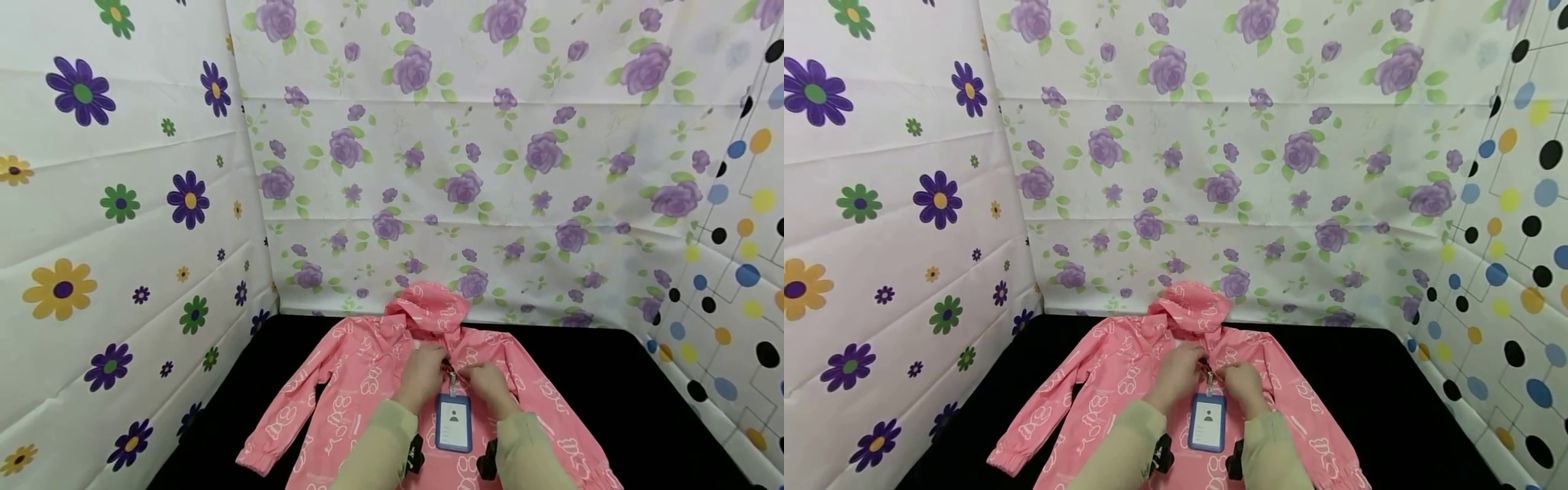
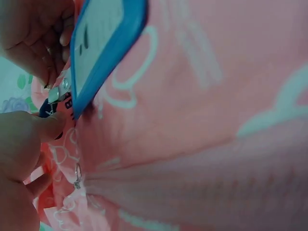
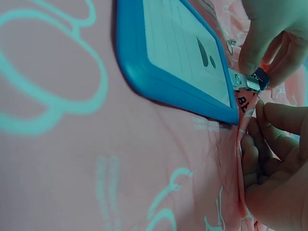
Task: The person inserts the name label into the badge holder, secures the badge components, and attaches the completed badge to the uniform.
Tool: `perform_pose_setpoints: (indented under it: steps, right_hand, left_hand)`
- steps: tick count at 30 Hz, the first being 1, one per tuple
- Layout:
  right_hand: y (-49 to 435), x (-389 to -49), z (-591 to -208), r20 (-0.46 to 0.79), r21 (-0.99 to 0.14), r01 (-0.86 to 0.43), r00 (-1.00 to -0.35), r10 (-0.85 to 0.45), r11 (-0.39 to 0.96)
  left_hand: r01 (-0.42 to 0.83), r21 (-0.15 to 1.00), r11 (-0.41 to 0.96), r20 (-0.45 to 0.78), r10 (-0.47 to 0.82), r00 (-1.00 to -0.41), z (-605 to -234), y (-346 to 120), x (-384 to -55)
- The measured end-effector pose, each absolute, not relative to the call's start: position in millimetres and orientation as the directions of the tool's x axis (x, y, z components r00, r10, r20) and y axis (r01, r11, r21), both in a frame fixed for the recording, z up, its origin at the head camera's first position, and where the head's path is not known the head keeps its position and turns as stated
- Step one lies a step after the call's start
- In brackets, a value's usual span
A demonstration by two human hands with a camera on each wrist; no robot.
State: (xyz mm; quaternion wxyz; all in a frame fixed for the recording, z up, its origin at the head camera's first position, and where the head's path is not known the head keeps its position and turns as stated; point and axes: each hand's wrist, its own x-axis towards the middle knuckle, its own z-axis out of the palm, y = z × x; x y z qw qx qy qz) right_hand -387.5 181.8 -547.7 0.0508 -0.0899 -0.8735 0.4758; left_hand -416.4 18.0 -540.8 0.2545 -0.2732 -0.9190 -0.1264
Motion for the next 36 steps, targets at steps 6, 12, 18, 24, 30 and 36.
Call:
perform_pose_setpoints:
  steps: [6,12,18,24,30,36]
  right_hand:
    - [182,-387,-550,-0.023,-0.881,0.125,-0.975,0.222,0.457]
    - [183,-388,-552,-0.025,-0.872,0.121,-0.979,0.203,0.475]
    - [184,-389,-552,-0.007,-0.874,0.103,-0.98,0.2,0.475]
    - [185,-390,-552,0.009,-0.875,0.077,-0.984,0.176,0.478]
    - [185,-388,-548,0.016,-0.855,0.074,-0.985,0.17,0.513]
    - [186,-389,-547,-0.006,-0.847,0.093,-0.986,0.165,0.523]
  left_hand:
    - [0.578,0.042,0.815,0.607,0.439,-0.663,-547,21,-411]
    - [0.525,0.053,0.85,0.585,0.399,-0.706,-547,24,-410]
    - [0.484,0.049,0.874,0.547,0.383,-0.745,-541,28,-407]
    - [0.468,0.024,0.883,0.563,0.375,-0.736,-543,29,-408]
    - [0.521,0.026,0.853,0.593,0.406,-0.695,-547,31,-414]
    - [0.537,0.021,0.843,0.545,0.441,-0.713,-544,34,-417]
